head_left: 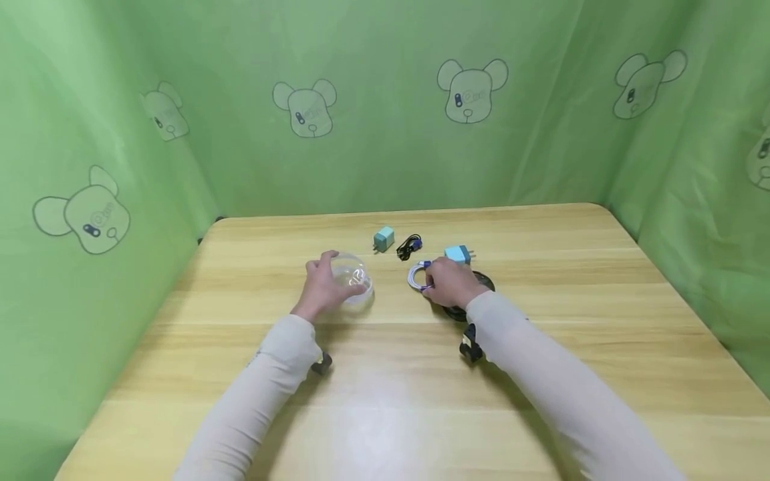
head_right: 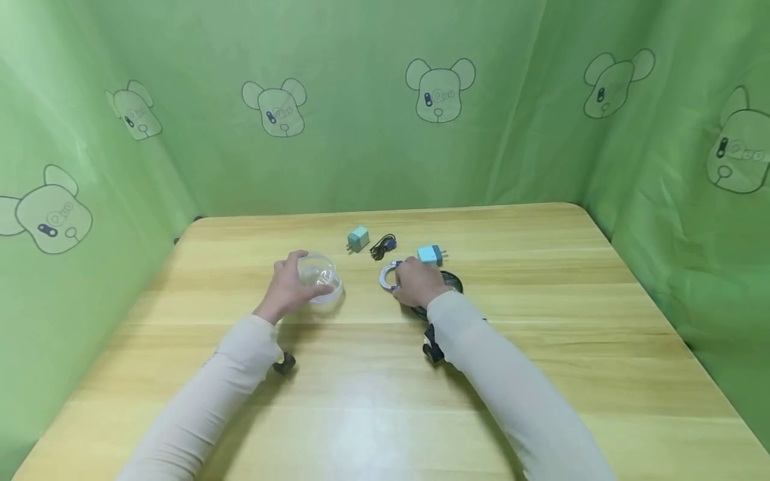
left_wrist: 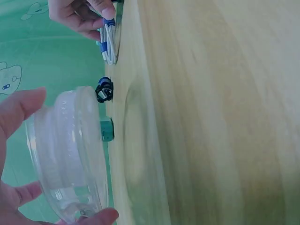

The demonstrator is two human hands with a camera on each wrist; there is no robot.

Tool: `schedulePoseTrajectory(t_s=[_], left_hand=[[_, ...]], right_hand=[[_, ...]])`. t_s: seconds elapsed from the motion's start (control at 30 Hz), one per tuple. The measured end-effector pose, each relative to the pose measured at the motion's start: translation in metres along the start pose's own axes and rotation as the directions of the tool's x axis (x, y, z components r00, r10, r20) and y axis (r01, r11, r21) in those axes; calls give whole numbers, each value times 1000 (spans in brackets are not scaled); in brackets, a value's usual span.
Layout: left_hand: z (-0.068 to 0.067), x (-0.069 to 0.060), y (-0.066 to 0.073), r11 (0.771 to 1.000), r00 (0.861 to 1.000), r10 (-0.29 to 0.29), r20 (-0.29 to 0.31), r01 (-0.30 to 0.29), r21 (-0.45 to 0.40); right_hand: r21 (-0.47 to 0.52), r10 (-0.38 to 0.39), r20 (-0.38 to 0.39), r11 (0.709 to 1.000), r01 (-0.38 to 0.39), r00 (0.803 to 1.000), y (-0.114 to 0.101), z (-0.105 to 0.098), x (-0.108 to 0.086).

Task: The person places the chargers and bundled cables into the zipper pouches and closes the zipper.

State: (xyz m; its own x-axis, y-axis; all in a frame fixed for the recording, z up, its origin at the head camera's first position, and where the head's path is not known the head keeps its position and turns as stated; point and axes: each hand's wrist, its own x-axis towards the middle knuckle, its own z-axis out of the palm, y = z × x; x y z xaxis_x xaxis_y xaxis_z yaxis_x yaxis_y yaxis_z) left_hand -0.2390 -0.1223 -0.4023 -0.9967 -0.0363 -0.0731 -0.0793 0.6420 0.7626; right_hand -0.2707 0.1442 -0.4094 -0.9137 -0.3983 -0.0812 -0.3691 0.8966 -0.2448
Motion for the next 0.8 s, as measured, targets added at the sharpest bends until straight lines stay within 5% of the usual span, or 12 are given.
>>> schedulePoseTrajectory(t_s=[0.3,0.8], left_hand=[[-4,-4,2,994,999,-33,-16,31,-101],[-4,-5,0,951,1000,-23,-10,19,-309]], right_hand=[[137,30,-53,990,-22,998,5,-6,-6],[138,-25,-132,990,44,991,18,-13,-13]])
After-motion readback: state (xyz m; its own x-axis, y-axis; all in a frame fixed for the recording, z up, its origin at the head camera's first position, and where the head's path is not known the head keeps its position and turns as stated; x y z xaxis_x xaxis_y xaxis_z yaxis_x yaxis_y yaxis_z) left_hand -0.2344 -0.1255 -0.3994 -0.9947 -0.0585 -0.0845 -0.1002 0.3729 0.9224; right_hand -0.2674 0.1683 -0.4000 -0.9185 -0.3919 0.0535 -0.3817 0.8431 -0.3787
